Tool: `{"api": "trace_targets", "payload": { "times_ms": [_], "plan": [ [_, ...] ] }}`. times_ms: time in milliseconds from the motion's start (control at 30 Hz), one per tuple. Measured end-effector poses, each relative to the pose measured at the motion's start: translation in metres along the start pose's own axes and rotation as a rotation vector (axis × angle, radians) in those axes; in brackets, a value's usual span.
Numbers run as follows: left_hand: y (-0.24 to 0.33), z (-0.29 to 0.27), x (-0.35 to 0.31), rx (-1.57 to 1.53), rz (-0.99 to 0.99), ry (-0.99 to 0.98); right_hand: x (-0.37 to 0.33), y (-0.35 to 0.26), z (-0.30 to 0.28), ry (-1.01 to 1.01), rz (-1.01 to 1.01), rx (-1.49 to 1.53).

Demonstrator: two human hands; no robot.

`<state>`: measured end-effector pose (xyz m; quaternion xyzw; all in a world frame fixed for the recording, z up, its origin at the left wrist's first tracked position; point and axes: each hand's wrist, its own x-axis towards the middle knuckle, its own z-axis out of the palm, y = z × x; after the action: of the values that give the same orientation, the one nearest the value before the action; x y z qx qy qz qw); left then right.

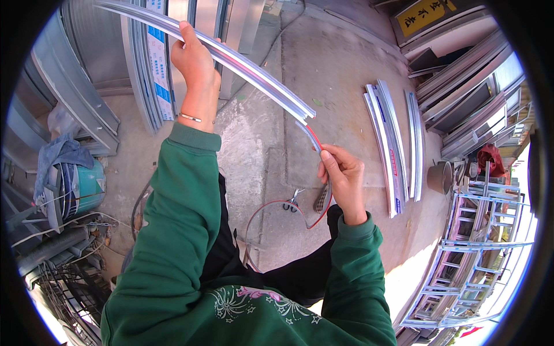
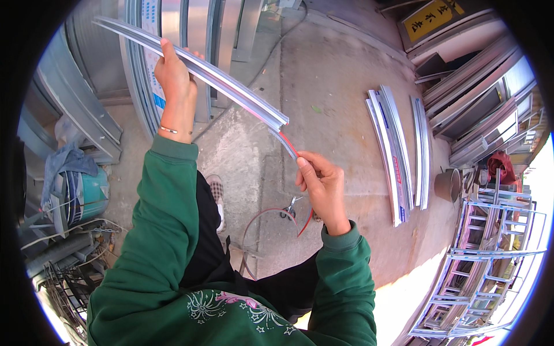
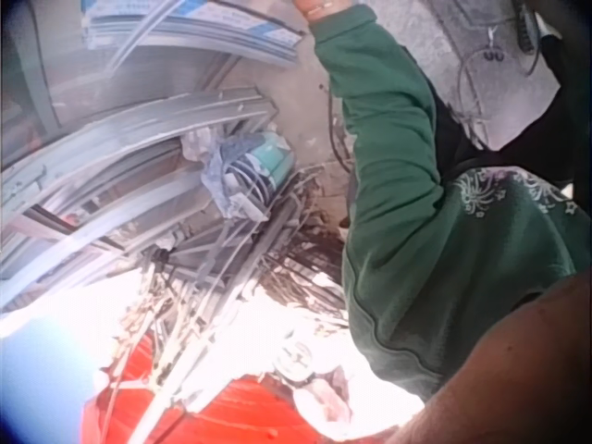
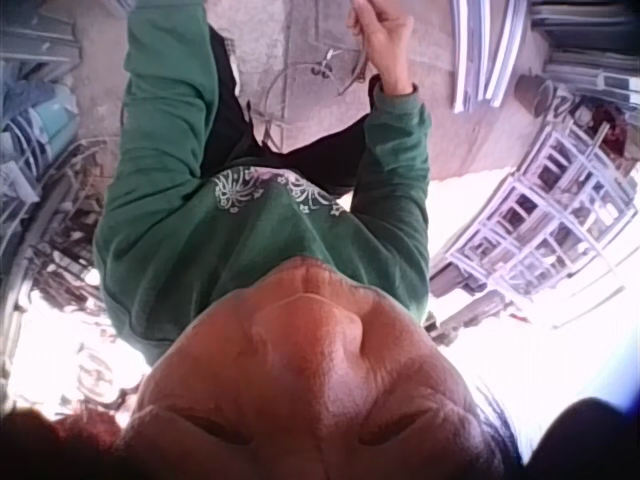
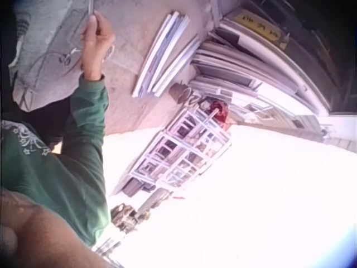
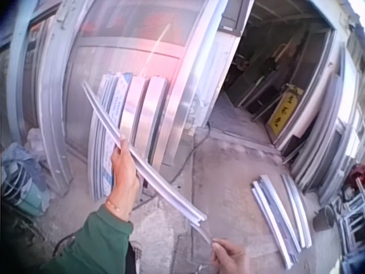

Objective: The person uses scissors to cut a red cable and then strips the insulation from the ends of the cut pieces. They handle a cardboard cable spool and several metal profiles in a workshop setting.

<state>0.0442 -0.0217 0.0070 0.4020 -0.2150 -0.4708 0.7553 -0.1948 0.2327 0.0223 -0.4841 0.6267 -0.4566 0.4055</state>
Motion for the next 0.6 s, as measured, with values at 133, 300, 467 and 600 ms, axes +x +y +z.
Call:
{"api": "trace_targets", "payload": {
  "times_ms": [133,300,467,600],
  "plan": [
    [-0.003,0.008,-0.016,0.001,-0.003,-0.075,0.006,0.004,0.007,-0.018,-0.048,0.018],
    [-0.010,0.019,-0.039,-0.047,0.004,-0.160,0.014,0.011,0.010,-0.038,0.006,0.132],
    [0.004,0.008,-0.014,-0.100,0.075,-0.104,0.007,0.017,-0.004,-0.195,0.209,0.251],
    [0.008,-0.001,-0.001,-0.102,0.133,-0.048,0.008,0.026,-0.009,-0.138,0.187,0.088]
  ]
}}
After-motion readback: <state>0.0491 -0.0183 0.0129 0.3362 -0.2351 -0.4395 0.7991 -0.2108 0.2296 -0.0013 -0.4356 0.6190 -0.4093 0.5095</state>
